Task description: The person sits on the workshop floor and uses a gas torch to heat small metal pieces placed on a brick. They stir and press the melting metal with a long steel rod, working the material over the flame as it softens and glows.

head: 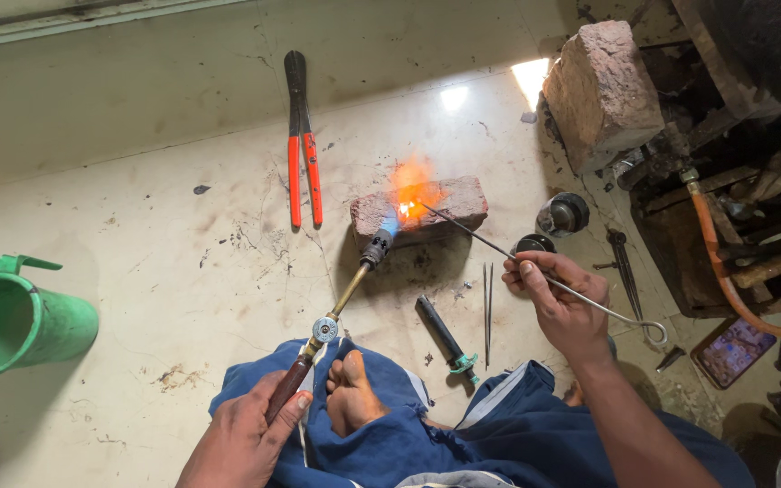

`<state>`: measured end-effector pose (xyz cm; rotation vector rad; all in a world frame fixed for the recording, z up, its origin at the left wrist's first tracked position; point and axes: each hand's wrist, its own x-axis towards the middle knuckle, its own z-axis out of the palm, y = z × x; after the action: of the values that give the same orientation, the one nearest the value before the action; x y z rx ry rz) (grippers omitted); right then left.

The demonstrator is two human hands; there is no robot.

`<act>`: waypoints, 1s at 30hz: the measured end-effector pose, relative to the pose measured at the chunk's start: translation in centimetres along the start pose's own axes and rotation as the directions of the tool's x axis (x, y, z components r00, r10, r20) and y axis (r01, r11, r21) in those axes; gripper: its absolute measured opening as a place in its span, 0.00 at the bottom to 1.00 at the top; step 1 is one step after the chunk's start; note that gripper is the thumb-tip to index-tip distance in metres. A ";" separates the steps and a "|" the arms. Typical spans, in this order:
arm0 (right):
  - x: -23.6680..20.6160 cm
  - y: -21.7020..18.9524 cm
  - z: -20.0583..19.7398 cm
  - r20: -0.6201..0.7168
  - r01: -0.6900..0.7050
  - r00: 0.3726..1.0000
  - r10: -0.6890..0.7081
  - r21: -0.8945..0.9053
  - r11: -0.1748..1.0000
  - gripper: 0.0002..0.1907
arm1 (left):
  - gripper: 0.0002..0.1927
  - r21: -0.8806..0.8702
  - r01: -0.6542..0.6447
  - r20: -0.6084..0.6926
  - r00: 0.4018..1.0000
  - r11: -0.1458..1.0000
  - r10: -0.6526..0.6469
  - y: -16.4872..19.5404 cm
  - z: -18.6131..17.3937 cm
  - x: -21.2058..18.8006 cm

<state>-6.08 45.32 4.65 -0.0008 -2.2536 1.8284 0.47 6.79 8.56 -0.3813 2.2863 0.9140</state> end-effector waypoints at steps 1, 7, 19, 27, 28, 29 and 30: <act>0.1 0.1 0.0 0.002 -0.007 1.000 0.007 -0.001 1.000 0.09 | 0.26 0.003 0.012 0.009 1.000 1.000 -0.012 0.1 -0.1 -0.1; 0.4 0.5 0.1 0.011 -0.071 0.997 0.071 -0.008 0.997 0.10 | 0.25 0.068 0.063 0.037 0.997 0.996 -0.065 0.9 -0.2 -0.2; 0.2 0.3 -0.1 0.017 -0.029 0.999 0.029 0.012 1.000 0.10 | 0.25 0.034 0.061 0.047 0.997 0.998 -0.063 0.5 -0.2 0.1; 0.2 -0.2 0.1 0.032 -0.033 0.999 0.032 0.012 0.999 0.10 | 0.27 0.039 0.051 0.058 0.997 0.998 -0.053 0.4 -0.1 0.0; 0.2 -0.2 0.1 0.038 -0.025 0.999 0.025 0.008 1.000 0.10 | 0.26 0.042 0.068 0.069 0.995 0.997 -0.070 0.4 -0.1 0.0; 0.2 -0.2 0.1 0.038 -0.023 0.999 0.023 0.008 1.000 0.10 | 0.26 0.048 0.060 0.062 0.996 0.997 -0.063 0.4 -0.1 0.0; 0.2 -0.2 0.1 0.037 -0.022 0.999 0.021 0.009 1.000 0.10 | 0.26 0.054 0.053 0.056 0.997 0.997 -0.056 0.4 -0.1 0.0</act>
<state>-6.24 45.16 4.90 0.0103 -2.2789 1.8643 0.23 6.99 8.84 -0.3884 2.2319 0.8258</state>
